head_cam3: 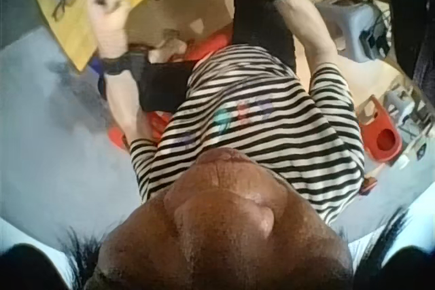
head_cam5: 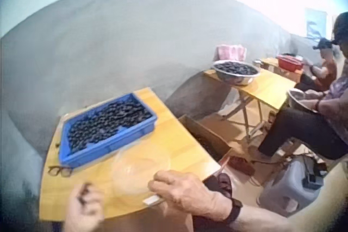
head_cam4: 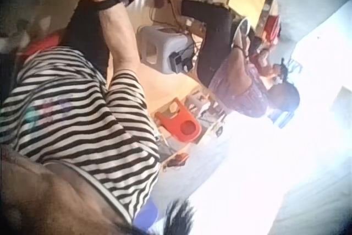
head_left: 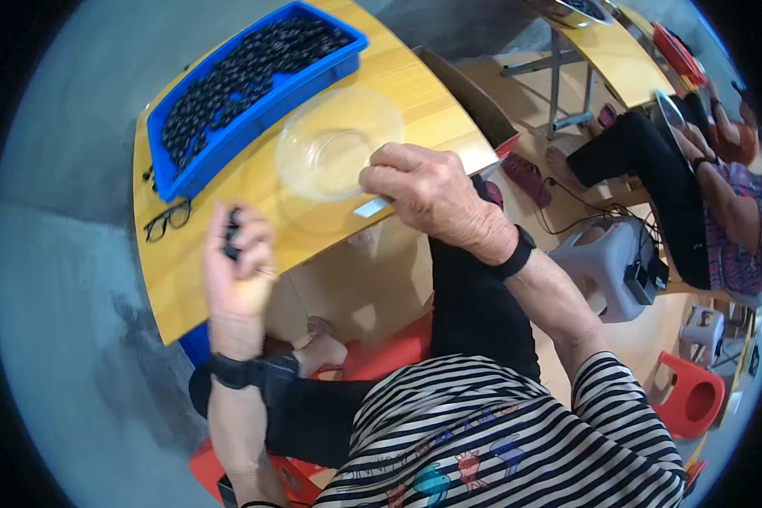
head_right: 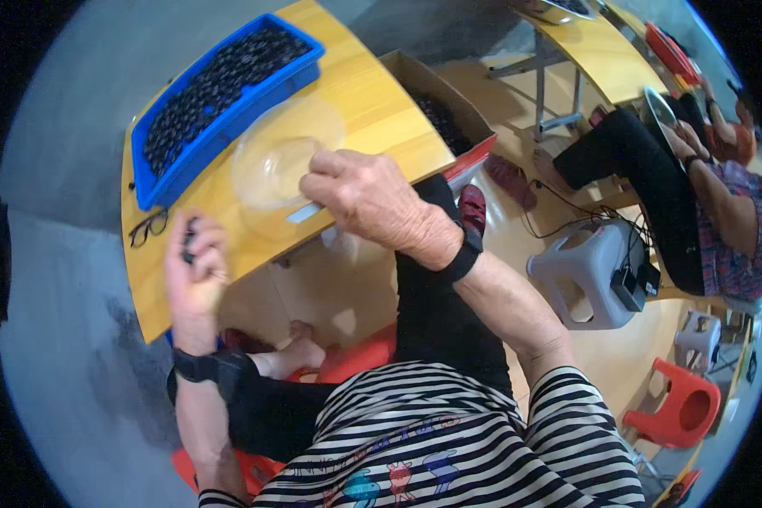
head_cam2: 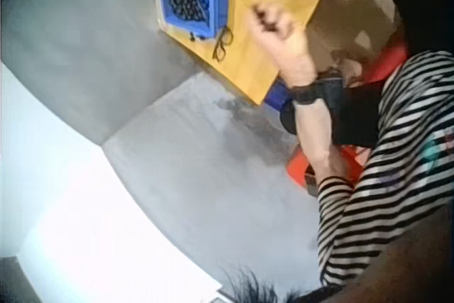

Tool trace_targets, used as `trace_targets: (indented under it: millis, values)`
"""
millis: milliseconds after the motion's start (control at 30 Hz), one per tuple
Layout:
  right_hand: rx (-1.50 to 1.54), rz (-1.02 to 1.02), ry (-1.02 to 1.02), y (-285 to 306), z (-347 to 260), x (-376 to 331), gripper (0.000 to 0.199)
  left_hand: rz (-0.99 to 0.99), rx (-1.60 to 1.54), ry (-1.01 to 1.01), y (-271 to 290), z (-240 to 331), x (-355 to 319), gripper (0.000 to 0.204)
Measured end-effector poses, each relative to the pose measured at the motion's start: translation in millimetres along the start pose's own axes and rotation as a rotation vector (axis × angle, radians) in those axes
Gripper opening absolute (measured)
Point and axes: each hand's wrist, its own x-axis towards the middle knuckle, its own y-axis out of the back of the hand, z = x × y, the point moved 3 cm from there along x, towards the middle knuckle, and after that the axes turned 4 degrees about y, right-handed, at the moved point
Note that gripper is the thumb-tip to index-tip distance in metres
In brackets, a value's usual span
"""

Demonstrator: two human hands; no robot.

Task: Trimming excess material from small black rubber spheres using a small blade.

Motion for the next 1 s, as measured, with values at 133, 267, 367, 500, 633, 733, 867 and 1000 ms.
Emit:
trace_targets:
  millis: [133,267,367,500,633,733,867,1000]
  values:
    - [-0.016,0.002,-0.018,-22,0,10,0.014,0.077,-0.152,0.124,24,-42,-12,0.023]
    - [-0.072,-0.007,-0.036,-29,3,21,0.013,0.086,-0.099,0.174,35,-57,-11,0.025]
    - [-0.050,0.020,-0.131,-33,-3,22,0.022,0.080,-0.078,0.226,44,-61,-14,0.026]
    - [0.036,0.128,-0.230,-16,-29,17,0.036,0.057,-0.069,0.274,42,-64,-21,0.026]
    - [0.341,0.018,-0.279,-13,-70,3,0.033,0.123,0.136,0.261,48,-67,-25,0.025]
    - [0.468,-0.128,-0.353,-23,-85,-3,0.031,0.199,0.354,0.199,51,-68,-30,0.025]
    - [0.539,-0.235,-0.370,-33,-86,-10,0.031,0.174,0.491,0.131,53,-70,-35,0.030]
    - [0.538,-0.211,-0.332,-35,-90,-13,0.024,0.196,0.492,0.131,60,-70,-37,0.028]
